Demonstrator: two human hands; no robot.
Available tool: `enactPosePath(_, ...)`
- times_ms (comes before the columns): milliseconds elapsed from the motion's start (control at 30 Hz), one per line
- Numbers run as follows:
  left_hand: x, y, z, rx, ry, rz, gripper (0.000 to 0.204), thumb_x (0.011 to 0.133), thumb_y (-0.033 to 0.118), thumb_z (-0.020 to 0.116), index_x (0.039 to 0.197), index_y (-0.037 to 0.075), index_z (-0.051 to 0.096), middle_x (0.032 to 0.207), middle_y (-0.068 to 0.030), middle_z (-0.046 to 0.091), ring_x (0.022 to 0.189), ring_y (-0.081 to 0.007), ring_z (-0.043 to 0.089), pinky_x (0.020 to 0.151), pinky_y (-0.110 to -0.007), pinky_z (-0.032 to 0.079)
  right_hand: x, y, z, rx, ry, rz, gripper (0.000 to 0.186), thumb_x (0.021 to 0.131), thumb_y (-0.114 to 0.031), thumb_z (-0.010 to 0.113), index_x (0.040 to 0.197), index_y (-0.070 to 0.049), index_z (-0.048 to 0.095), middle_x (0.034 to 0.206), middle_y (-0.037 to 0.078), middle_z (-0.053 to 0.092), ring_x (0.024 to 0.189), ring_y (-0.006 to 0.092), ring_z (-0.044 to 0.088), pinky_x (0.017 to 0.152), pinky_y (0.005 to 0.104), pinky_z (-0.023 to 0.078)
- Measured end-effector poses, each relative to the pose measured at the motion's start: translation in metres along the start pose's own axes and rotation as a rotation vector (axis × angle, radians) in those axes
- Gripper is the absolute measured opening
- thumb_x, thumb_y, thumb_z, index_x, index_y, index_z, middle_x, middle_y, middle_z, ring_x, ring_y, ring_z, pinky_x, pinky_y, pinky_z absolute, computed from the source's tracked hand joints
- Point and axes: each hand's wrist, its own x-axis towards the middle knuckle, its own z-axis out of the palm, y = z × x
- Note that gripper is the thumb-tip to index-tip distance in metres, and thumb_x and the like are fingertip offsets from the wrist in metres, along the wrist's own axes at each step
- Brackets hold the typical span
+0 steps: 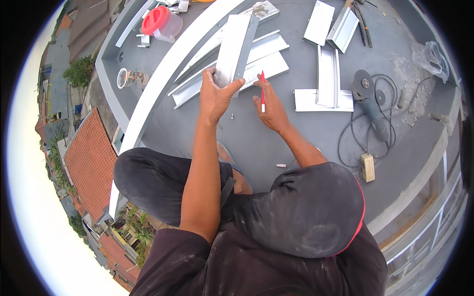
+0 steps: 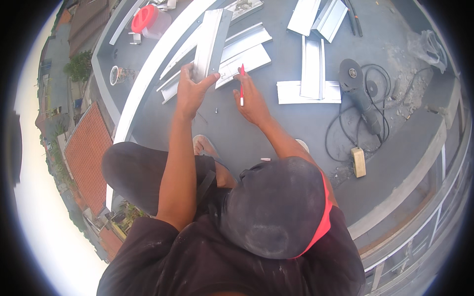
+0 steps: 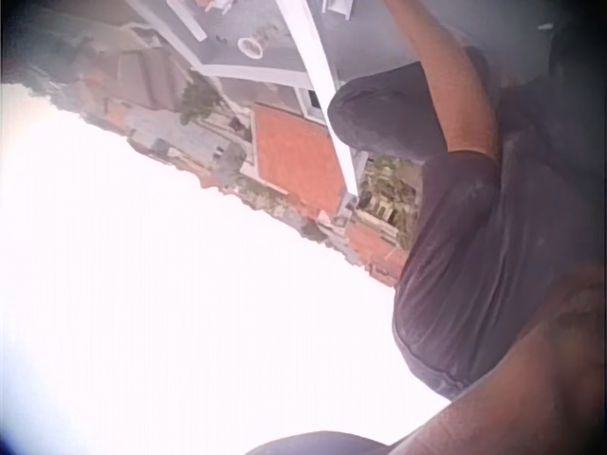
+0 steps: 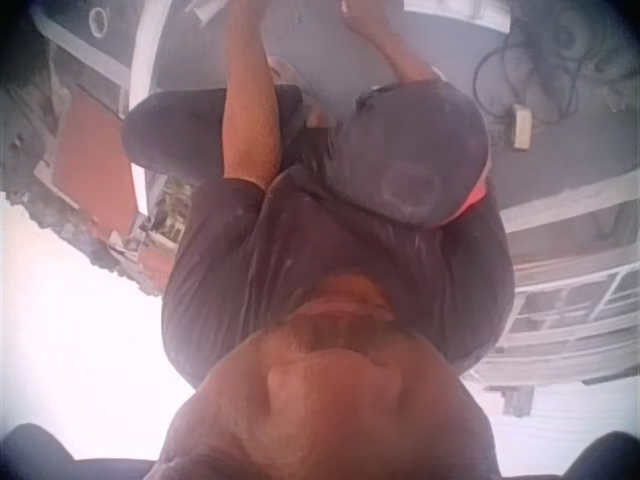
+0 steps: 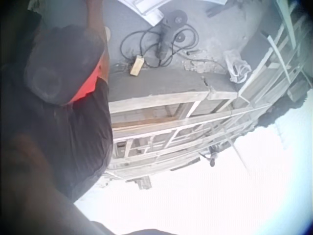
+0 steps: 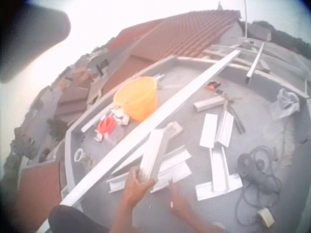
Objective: The person sits on a rooftop and measures several pieces of white metal profile using a tape measure and a red marker. They mark measurements on the metal pieces and arrange them on the floor. The person then picks up an angle grinder at the end.
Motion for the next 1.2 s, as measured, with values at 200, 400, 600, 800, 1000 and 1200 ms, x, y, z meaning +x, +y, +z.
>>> enactPosePath(200, -0.067, -0.086, 0.021, 0.286, 0.061, 0.032, 0.092, 0.079, 0.029, 0.093, 0.149, -0.005, 0.044, 0.143, -0.0282, 0.055, 0.133, -0.0379, 0.056, 0.114, -0.047, 0.047, -0.004, 0.009, -0.057, -0.132, 0.262, 0.016, 0.038, 0.104, -0.005, 0.061, 0.142, -0.005, 0.054, 0.154, 0.022, 0.057, 0.146, 0.0428, 0.052, 0.115, 0.0504, 0.047)
enactPosePath(400, -0.069, -0.121, 0.045, 0.602, -0.066, 0.170, 0.091, 0.077, 0.016, 0.093, 0.154, 0.005, 0.045, 0.152, -0.0195, 0.050, 0.142, -0.0382, 0.047, 0.120, -0.049, 0.042, -0.016, 0.021, -0.122, -0.636, -0.032, -0.095, 0.056, 0.096, -0.024, 0.080, 0.143, -0.006, 0.055, 0.158, 0.018, 0.055, 0.149, 0.0393, 0.048, 0.125, 0.0559, 0.036)
enactPosePath(600, -0.046, -0.121, 0.054, 0.602, 0.073, 0.177, 0.097, 0.081, 0.021, 0.094, 0.162, 0.014, 0.042, 0.159, -0.0195, 0.044, 0.148, -0.0401, 0.043, 0.121, -0.049, 0.042, -0.008, 0.026, -0.131, -0.710, -0.172, -0.068, 0.069, 0.089, -0.035, 0.087, 0.143, -0.009, 0.055, 0.162, 0.014, 0.051, 0.153, 0.0390, 0.044, 0.130, 0.0597, 0.026)
enactPosePath(800, -0.058, -0.148, 0.036, 0.409, 0.552, -0.077, 0.065, 0.094, 0.023, 0.083, 0.147, 0.003, 0.050, 0.145, -0.0209, 0.054, 0.139, -0.0398, 0.050, 0.112, -0.051, 0.048, -0.014, 0.001, -0.071, -0.640, -0.249, -0.230, 0.061, 0.089, -0.025, 0.087, 0.140, -0.010, 0.057, 0.153, 0.016, 0.057, 0.149, 0.0393, 0.047, 0.127, 0.0610, 0.030)
enactPosePath(1000, -0.051, -0.165, -0.012, 0.342, 0.783, -0.574, 0.042, 0.097, 0.027, 0.081, 0.123, 0.000, 0.061, 0.121, -0.0176, 0.065, 0.117, -0.0347, 0.063, 0.100, -0.049, 0.051, -0.010, -0.008, -0.033, -0.496, -0.091, -0.181, 0.049, 0.091, -0.017, 0.082, 0.135, -0.009, 0.060, 0.141, 0.017, 0.064, 0.141, 0.0383, 0.054, 0.120, 0.0565, 0.039)
enactPosePath(1200, -0.034, -0.131, 0.019, 0.080, 0.443, -0.253, 0.042, 0.098, 0.026, 0.079, 0.125, -0.004, 0.067, 0.104, -0.0162, 0.075, 0.097, -0.0276, 0.074, 0.089, -0.042, 0.057, -0.046, -0.007, -0.090, -0.542, 0.074, -0.113, 0.044, 0.092, -0.012, 0.082, 0.131, -0.006, 0.062, 0.132, 0.017, 0.070, 0.128, 0.0373, 0.061, 0.105, 0.0476, 0.049)
